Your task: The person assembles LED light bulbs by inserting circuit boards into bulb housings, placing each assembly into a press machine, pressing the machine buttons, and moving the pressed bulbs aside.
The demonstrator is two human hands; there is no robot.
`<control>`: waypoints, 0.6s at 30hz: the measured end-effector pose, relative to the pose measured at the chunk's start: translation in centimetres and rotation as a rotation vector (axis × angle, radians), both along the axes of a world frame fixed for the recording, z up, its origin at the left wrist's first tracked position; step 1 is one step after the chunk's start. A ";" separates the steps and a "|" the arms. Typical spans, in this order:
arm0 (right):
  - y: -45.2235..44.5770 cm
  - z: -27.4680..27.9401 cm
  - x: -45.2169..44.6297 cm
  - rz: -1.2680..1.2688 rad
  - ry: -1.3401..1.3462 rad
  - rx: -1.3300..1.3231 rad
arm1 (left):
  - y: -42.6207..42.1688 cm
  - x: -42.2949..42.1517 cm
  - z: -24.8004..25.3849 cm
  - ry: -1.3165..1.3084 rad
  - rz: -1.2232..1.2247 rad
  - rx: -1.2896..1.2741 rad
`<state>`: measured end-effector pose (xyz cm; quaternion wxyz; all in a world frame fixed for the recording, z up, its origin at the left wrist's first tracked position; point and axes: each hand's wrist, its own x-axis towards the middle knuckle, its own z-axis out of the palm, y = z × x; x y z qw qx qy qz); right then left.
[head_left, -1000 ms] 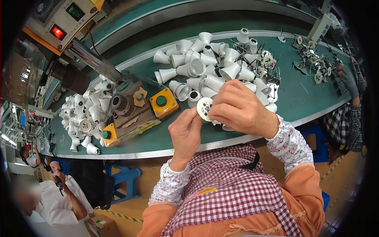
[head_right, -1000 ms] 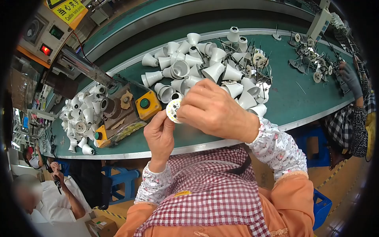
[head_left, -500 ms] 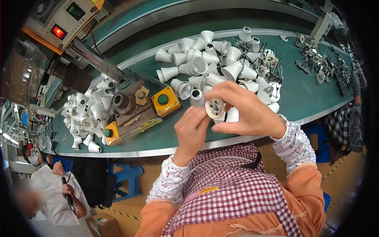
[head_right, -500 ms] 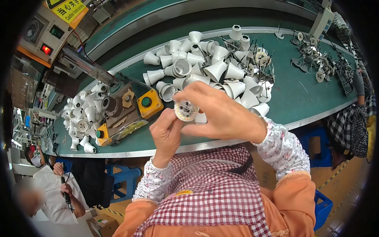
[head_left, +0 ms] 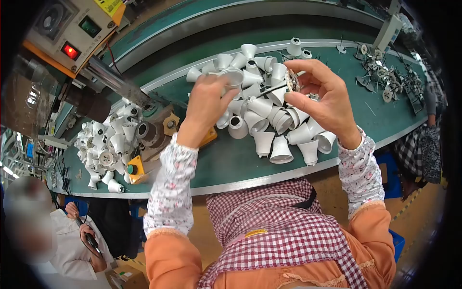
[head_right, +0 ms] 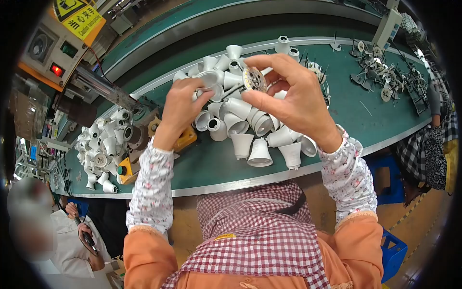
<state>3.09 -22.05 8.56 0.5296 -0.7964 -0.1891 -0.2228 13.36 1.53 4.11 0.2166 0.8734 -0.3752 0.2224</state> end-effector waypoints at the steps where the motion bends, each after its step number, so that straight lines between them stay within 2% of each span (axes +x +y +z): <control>1: 0.0 0.0 0.1 0.017 0.018 0.005 | 0.3 -1.6 0.7 0.009 0.008 -0.135; 2: 0.3 -0.1 0.3 0.036 -0.025 0.006 | 0.6 -3.3 1.3 0.081 0.050 -0.113; 5: 1.7 0.4 0.4 0.076 -0.134 -0.154 | 0.0 -7.8 0.7 0.481 0.095 -0.456; 6: 2.3 0.6 0.3 0.071 -0.159 -0.221 | -0.2 -8.1 -0.2 0.434 -0.019 -0.568; 9: 3.6 -0.3 0.3 0.155 -0.191 -0.291 | -0.6 -9.9 -1.1 0.514 0.025 -0.698; 10: 3.9 -0.6 0.5 0.158 -0.258 -0.331 | -0.5 -9.7 -1.9 0.448 -0.001 -0.686; 14: 4.6 -0.8 0.0 0.177 -0.218 -0.353 | -0.5 -10.6 -1.4 0.512 0.059 -0.639; 18: 4.8 -1.1 -0.2 0.177 -0.226 -0.421 | -1.1 -10.9 -1.1 0.485 -0.006 -0.695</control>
